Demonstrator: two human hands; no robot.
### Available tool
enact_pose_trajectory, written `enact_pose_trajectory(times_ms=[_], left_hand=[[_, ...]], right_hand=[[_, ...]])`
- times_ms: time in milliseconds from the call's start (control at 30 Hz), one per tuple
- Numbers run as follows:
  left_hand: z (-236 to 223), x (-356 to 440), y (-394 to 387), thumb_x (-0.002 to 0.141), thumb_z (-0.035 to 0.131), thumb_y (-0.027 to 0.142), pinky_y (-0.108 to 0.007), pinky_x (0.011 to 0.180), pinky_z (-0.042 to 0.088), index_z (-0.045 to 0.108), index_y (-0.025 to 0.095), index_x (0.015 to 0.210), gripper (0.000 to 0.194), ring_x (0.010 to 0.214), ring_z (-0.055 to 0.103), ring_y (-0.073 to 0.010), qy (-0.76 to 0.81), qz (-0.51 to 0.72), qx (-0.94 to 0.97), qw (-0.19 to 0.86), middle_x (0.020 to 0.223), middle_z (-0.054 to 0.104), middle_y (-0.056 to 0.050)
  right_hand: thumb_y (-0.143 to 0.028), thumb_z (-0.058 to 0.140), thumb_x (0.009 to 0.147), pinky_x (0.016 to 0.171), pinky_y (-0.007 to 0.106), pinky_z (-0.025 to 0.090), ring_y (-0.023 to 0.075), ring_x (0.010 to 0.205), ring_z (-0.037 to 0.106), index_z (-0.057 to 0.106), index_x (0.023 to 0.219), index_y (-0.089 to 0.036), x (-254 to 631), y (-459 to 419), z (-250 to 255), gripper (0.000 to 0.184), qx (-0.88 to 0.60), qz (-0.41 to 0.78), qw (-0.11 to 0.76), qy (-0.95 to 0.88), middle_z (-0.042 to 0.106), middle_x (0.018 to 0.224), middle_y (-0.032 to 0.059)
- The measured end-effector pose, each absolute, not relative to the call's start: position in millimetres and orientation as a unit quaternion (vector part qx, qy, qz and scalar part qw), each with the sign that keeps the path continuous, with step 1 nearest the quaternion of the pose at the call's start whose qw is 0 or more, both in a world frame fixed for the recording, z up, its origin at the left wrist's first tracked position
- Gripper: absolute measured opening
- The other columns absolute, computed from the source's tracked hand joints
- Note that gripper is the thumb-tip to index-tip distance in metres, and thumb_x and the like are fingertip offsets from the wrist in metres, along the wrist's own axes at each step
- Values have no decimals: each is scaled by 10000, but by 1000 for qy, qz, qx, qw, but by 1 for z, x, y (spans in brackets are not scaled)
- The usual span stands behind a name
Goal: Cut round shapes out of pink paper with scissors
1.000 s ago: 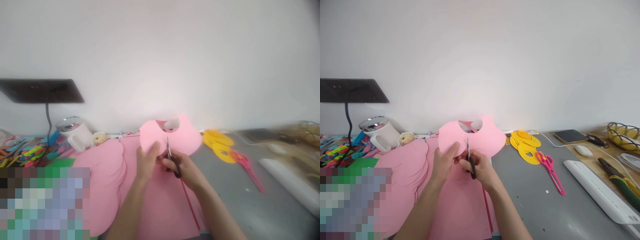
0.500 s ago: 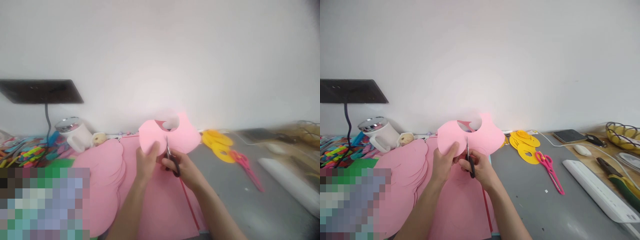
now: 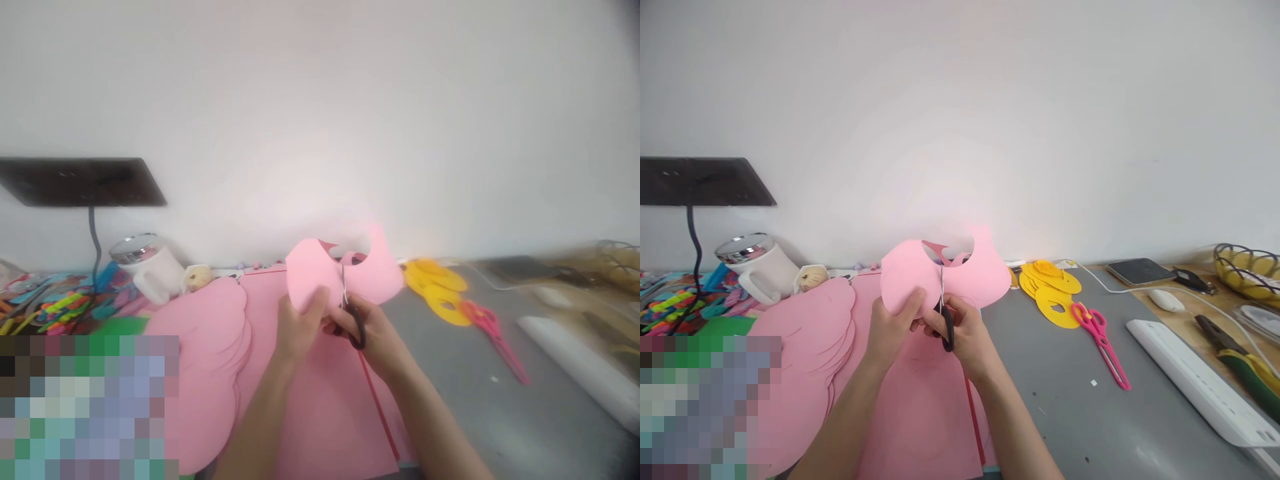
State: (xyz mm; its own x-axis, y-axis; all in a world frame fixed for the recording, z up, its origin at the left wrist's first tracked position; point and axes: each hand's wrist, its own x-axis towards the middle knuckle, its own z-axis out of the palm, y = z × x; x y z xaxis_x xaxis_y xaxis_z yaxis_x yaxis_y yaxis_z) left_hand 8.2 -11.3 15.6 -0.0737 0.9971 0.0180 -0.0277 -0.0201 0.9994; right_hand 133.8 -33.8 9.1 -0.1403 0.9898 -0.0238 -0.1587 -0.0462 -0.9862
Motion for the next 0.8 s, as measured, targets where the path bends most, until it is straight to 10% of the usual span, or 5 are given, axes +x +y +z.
enact_pose_trajectory(times_ms=[800], left_hand=[[9,4,-6,761,663,382,-216,382,328,554,143,541,343,384,407,-78,486,560,437,510,438,480,29]], right_hand=[[-411,697,789,721,312,469,179,752,572,642,806,-186,134,-36,18,232,-430,545,458,-556,642,796,29]])
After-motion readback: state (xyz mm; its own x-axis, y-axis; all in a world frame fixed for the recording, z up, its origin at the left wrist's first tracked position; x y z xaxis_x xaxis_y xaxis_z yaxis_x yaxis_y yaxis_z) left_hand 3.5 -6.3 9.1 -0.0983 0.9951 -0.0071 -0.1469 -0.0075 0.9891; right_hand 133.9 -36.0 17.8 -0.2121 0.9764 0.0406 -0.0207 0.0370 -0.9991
